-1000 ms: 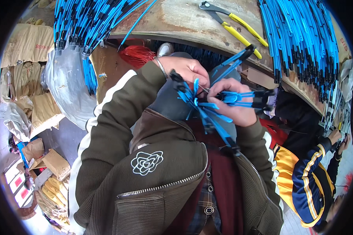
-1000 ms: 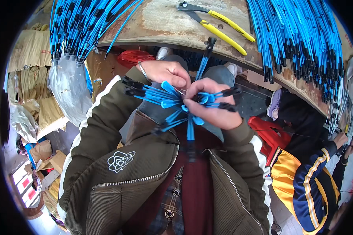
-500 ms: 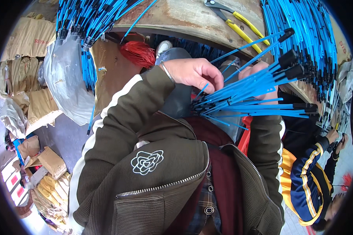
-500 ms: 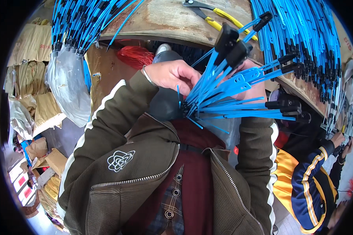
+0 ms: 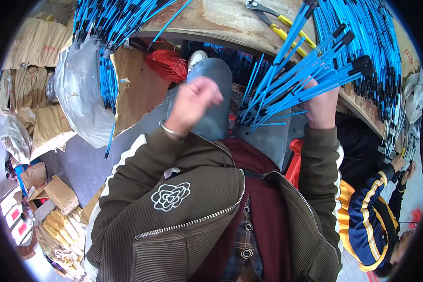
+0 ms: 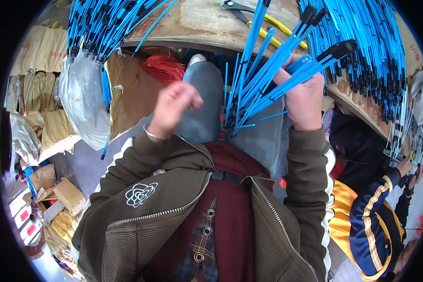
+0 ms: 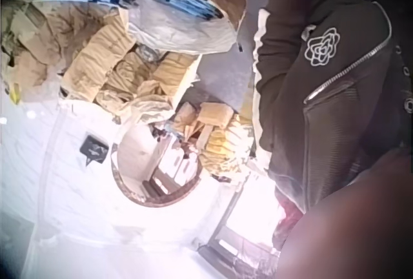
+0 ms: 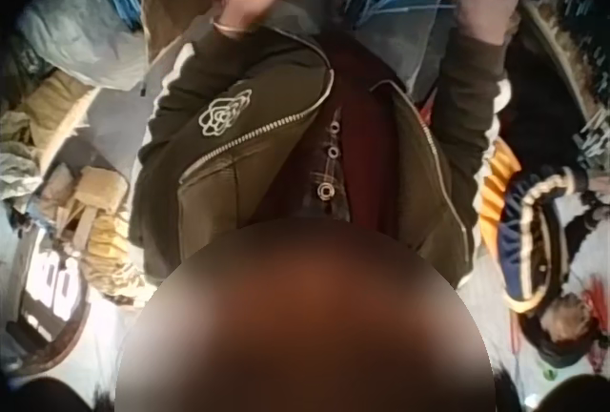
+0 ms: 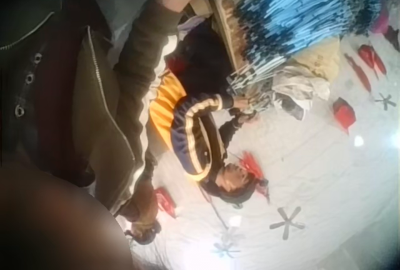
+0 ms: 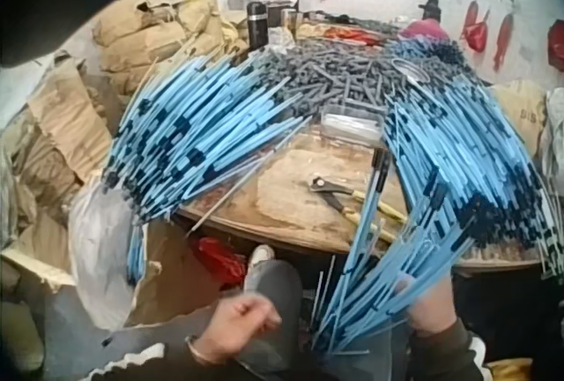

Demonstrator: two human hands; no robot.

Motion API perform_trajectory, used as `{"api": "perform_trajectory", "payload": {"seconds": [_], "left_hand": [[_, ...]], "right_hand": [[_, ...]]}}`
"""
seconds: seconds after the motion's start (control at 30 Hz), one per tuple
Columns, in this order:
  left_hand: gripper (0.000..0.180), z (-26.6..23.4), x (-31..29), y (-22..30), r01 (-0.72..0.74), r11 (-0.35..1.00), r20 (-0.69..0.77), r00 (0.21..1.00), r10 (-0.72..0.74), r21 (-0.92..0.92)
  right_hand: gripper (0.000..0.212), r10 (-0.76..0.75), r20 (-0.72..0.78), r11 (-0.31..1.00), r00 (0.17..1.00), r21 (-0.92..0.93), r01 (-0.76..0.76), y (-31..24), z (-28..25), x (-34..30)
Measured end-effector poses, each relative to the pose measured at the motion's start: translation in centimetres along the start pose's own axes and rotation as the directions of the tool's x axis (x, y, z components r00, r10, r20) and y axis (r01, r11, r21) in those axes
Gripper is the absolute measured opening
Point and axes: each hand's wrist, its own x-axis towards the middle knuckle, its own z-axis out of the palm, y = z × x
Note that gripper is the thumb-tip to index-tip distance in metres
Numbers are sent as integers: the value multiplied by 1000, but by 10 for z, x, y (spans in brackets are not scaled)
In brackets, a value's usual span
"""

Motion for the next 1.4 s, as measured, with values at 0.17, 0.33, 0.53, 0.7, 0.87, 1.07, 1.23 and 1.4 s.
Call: {"api": "perform_trajectory", "payload": {"seconds": [0.17,0.33,0.53,0.7,0.87,1.07,1.23,1.4], "left_hand": [[36,25,-27,-10,-53,850,394,900,-186,523],[35,29,-36,-11,151,844,123,961,-247,515],[23,34,-33,-16,404,890,201,909,-365,-212],[14,21,-47,-5,397,909,196,908,-369,-128],[28,-42,-61,29,199,960,127,966,-226,198],[40,-31,-36,34,577,817,412,747,-522,-13],[36,8,-19,-5,509,800,421,832,-362,-318],[25,16,-18,-33,433,689,398,890,-224,-581]], "right_hand": [[13,-46,-88,999,995,21,48,3,16,-6],[11,-113,-196,991,974,50,125,-1,25,-6],[10,-243,-193,956,951,-211,202,-3,30,-13],[15,-304,-173,883,937,-420,209,3,25,-8],[16,-218,-160,902,963,-410,136,16,13,-6],[12,-125,-141,987,982,85,138,-11,31,1],[14,-238,-137,971,962,-1,240,-21,40,-3],[13,-269,-121,955,956,-166,247,-19,40,-6]]}}
